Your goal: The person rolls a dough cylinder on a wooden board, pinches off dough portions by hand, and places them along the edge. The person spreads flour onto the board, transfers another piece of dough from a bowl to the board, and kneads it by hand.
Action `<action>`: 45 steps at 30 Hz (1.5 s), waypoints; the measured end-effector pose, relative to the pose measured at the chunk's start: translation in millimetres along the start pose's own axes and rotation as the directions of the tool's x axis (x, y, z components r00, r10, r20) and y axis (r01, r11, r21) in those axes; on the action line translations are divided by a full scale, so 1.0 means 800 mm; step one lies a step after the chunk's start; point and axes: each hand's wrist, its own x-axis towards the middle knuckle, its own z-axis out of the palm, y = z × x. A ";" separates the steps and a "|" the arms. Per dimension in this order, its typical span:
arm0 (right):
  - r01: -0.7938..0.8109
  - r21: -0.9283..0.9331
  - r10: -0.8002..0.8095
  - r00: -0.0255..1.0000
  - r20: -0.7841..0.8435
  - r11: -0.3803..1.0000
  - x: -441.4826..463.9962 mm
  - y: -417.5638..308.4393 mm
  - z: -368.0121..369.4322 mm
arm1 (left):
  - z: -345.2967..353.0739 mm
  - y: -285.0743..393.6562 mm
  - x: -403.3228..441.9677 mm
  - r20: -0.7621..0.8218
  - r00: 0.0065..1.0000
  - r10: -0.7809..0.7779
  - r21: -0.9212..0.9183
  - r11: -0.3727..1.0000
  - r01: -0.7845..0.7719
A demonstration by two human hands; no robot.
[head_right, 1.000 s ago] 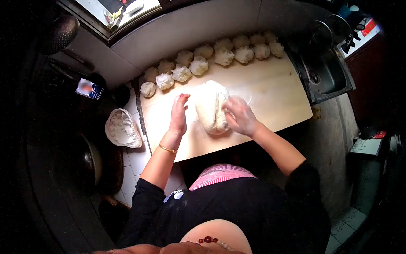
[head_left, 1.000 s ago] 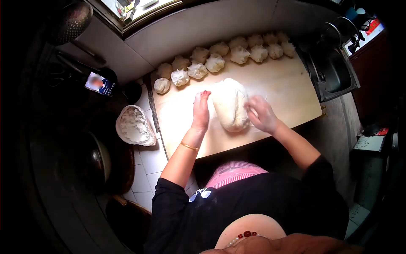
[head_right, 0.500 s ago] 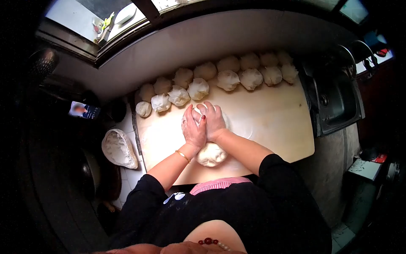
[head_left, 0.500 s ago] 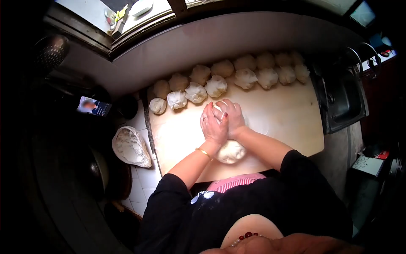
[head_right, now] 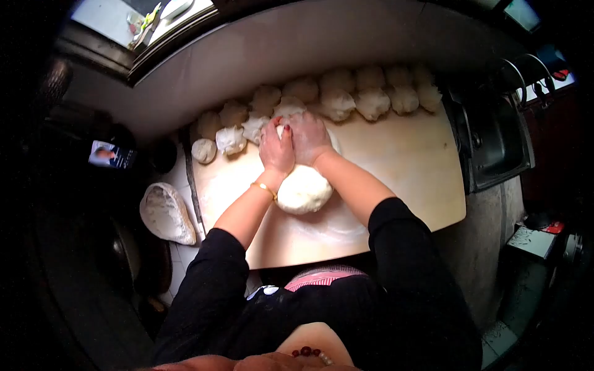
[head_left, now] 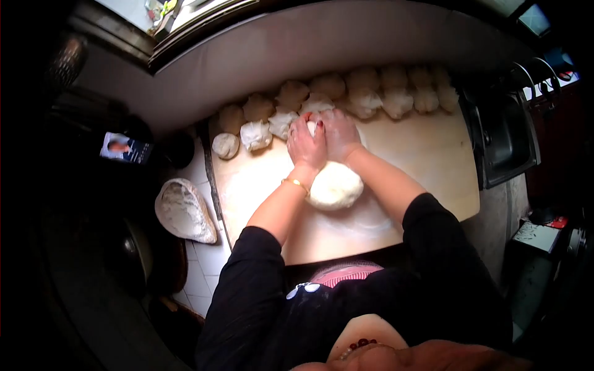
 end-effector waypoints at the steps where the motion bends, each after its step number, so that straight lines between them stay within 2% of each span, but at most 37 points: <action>1: -0.026 -0.025 0.026 1.000 0.017 0.999 -0.002 -0.004 0.000 | -0.001 -0.001 0.000 0.000 1.000 -0.014 -0.028 1.000 0.014; 3: -0.081 -0.078 0.084 0.996 0.032 0.994 -0.004 -0.006 0.010 | 0.000 -0.012 0.002 0.022 0.998 -0.050 -0.051 0.997 0.051; 4: -0.136 -0.001 0.135 0.985 0.109 0.991 0.005 -0.012 0.003 | -0.003 -0.020 0.008 0.087 0.992 -0.086 -0.374 0.920 0.113; 5: -0.284 0.074 0.250 0.919 0.304 0.956 0.011 -0.012 -0.008 | -0.008 -0.030 0.008 0.170 0.980 -0.102 -0.648 0.738 0.189; 6: -0.230 0.292 0.147 0.949 0.279 0.928 0.013 -0.011 -0.037 | -0.015 -0.041 0.006 0.120 0.986 -0.116 -0.614 0.772 0.166; 7: -0.159 0.492 0.048 0.972 0.230 0.856 0.011 -0.010 -0.061 | -0.042 -0.028 -0.005 0.151 0.987 -0.059 -0.591 0.795 0.138; 8: -0.175 0.426 0.148 0.984 0.097 0.888 0.004 -0.019 -0.076 | -0.070 -0.015 -0.022 0.184 0.982 0.031 -0.605 0.791 0.088; 9: -0.223 0.390 0.230 0.973 0.029 0.893 -0.015 -0.050 -0.102 | -0.104 0.008 -0.045 0.218 0.968 0.123 -0.619 0.785 0.040; 11: -0.187 -0.067 0.194 0.972 0.135 0.980 -0.052 -0.107 -0.140 | -0.142 0.027 -0.096 0.300 0.943 0.143 -0.672 0.733 0.103; 13: 0.023 -0.121 0.000 0.983 0.185 0.992 -0.099 -0.105 -0.079 | -0.165 0.056 -0.136 0.189 0.982 -0.023 -0.688 0.710 0.150; 14: 0.057 -0.117 -0.008 0.924 0.382 0.992 -0.112 -0.118 -0.081 | -0.174 0.060 -0.146 -0.001 0.995 0.100 -0.372 0.923 -0.093; 15: 0.090 -0.105 -0.015 0.827 0.563 0.990 -0.125 -0.131 -0.082 | -0.181 0.070 -0.156 0.033 0.994 0.105 -0.114 0.988 -0.100; 17: 0.101 -0.020 -0.094 0.974 0.205 0.995 -0.178 -0.124 -0.057 | -0.156 0.066 -0.184 0.105 0.931 0.350 -0.093 0.936 -0.341; 18: 0.252 -0.221 -0.225 0.964 0.141 0.942 -0.187 -0.116 -0.013 | -0.146 0.070 -0.201 0.113 0.905 0.411 0.016 0.910 -0.415; 19: 0.281 -0.281 -0.259 0.959 0.114 0.918 -0.196 -0.121 -0.015 | -0.138 0.069 -0.216 0.131 0.873 0.471 0.123 0.866 -0.485; 20: 0.305 -0.341 -0.293 0.952 0.088 0.889 -0.204 -0.124 -0.022 | -0.122 0.045 -0.225 0.148 0.865 0.479 0.069 0.868 -0.492; 23: 0.316 -0.397 -0.353 0.936 -0.021 0.862 -0.197 -0.102 0.000 | -0.103 0.024 -0.219 0.140 0.837 0.529 0.084 0.836 -0.542; 24: 0.317 -0.398 -0.372 0.926 -0.067 0.861 -0.186 -0.089 0.013 | -0.096 0.019 -0.205 0.156 0.832 0.532 0.096 0.830 -0.549; 26: 0.292 -0.369 -0.314 0.950 0.000 0.882 -0.158 -0.069 0.034 | -0.082 0.013 -0.172 0.181 0.835 0.519 0.127 0.830 -0.543; 28: 0.285 -0.319 -0.311 0.950 -0.032 0.904 -0.122 -0.053 0.030 | -0.070 0.007 -0.137 0.200 0.839 0.506 0.151 0.830 -0.537; 31: 0.124 0.042 -0.130 0.966 0.222 0.991 -0.069 -0.029 0.024 | -0.062 0.010 -0.087 0.280 0.864 0.418 0.140 0.873 -0.467; 32: 0.101 0.135 -0.110 0.992 0.062 0.986 -0.061 -0.012 0.049 | -0.057 0.008 -0.073 0.265 0.866 0.423 0.147 0.870 -0.470; 35: 0.109 -0.004 -0.107 0.985 0.133 0.994 -0.025 0.002 0.055 | -0.041 -0.003 -0.045 0.192 0.877 0.441 0.160 0.867 -0.471; 37: 0.070 -0.005 -0.069 0.991 0.111 0.998 -0.008 -0.004 0.039 | -0.035 -0.007 -0.031 0.137 0.893 0.428 0.136 0.885 -0.445; 41: 0.018 -0.084 -0.006 0.990 0.138 0.996 0.008 -0.002 0.045 | -0.035 -0.001 -0.020 0.147 0.950 0.276 0.159 0.941 -0.298; 43: 0.008 -0.092 0.020 0.951 0.308 0.996 0.020 0.000 0.049 | -0.037 -0.001 -0.013 0.163 0.968 0.190 0.040 0.979 -0.199; 44: 0.065 -0.034 -0.051 0.946 0.319 0.997 0.017 0.000 0.037 | -0.036 -0.006 -0.008 0.135 0.978 0.158 -0.071 0.986 -0.149; 45: 0.020 0.074 -0.052 0.883 0.466 0.997 0.016 -0.016 -0.001 | -0.037 -0.010 -0.004 0.114 0.986 0.122 -0.182 0.978 -0.100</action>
